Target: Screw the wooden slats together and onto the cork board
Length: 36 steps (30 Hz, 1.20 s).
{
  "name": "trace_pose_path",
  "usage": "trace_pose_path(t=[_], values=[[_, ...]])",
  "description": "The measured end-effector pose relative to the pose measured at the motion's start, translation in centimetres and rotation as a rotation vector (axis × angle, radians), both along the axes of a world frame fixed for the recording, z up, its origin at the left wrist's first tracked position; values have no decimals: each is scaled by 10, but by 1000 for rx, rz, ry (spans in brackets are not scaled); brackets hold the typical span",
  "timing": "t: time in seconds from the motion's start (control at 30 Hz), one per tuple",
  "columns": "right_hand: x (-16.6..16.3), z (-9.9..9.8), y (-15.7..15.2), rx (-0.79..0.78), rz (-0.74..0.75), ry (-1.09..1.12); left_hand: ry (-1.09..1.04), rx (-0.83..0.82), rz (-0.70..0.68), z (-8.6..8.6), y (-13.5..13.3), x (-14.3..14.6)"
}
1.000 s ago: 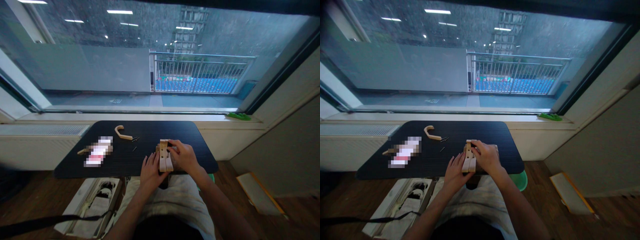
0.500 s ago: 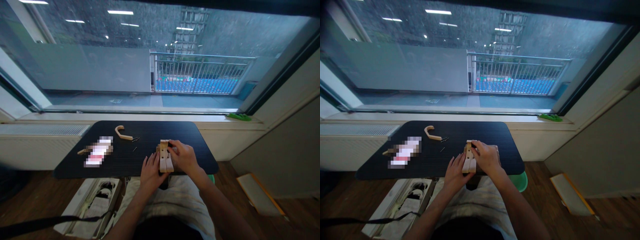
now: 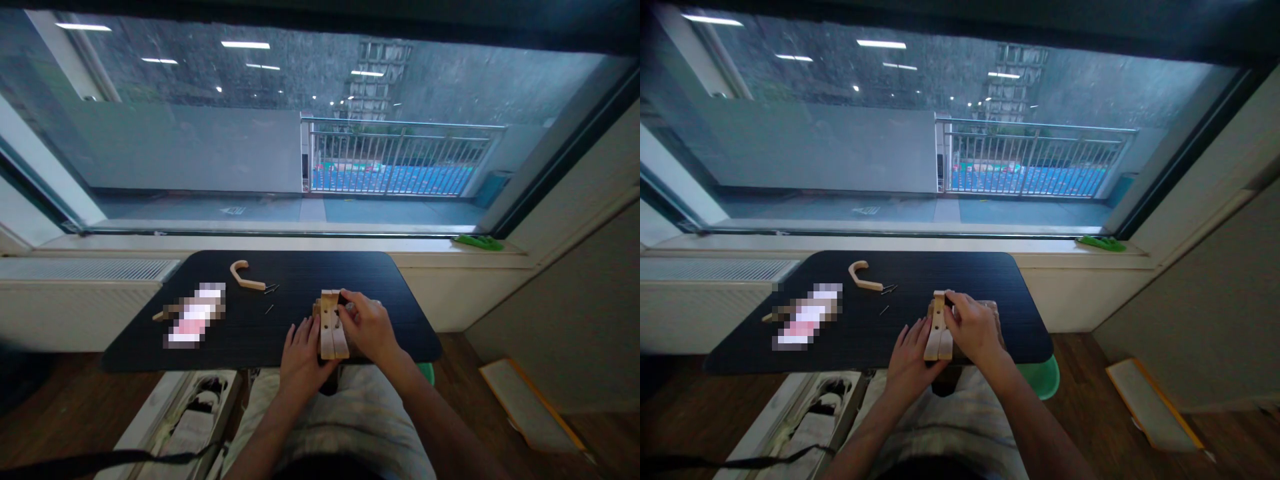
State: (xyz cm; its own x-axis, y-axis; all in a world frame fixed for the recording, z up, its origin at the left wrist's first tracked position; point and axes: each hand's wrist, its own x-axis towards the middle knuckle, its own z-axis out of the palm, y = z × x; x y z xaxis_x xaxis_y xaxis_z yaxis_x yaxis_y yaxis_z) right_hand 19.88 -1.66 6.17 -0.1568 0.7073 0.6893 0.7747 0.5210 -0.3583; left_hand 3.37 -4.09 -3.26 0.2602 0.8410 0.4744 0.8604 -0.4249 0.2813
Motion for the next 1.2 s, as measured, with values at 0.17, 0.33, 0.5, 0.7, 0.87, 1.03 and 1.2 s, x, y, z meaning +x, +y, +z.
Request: trace_pose_path(t=[0.17,0.33,0.5,0.7,0.87,1.03,1.2], values=[[0,5,-3,-73,114,63,-8,-4,-4,-1,0,0],[-2,3,-4,-58,97,78,-10,-6,-7,2,0,0],[0,0,-1,-69,123,126,-10,-13,1,4,0,0],[4,-1,1,-77,148,147,-4,-34,2,3,0,1],[2,1,1,-57,139,137,4,-25,5,3,0,1],[1,-1,2,-26,129,130,4,-18,7,3,0,1],[2,-1,2,-44,134,120,8,-6,5,4,0,1]])
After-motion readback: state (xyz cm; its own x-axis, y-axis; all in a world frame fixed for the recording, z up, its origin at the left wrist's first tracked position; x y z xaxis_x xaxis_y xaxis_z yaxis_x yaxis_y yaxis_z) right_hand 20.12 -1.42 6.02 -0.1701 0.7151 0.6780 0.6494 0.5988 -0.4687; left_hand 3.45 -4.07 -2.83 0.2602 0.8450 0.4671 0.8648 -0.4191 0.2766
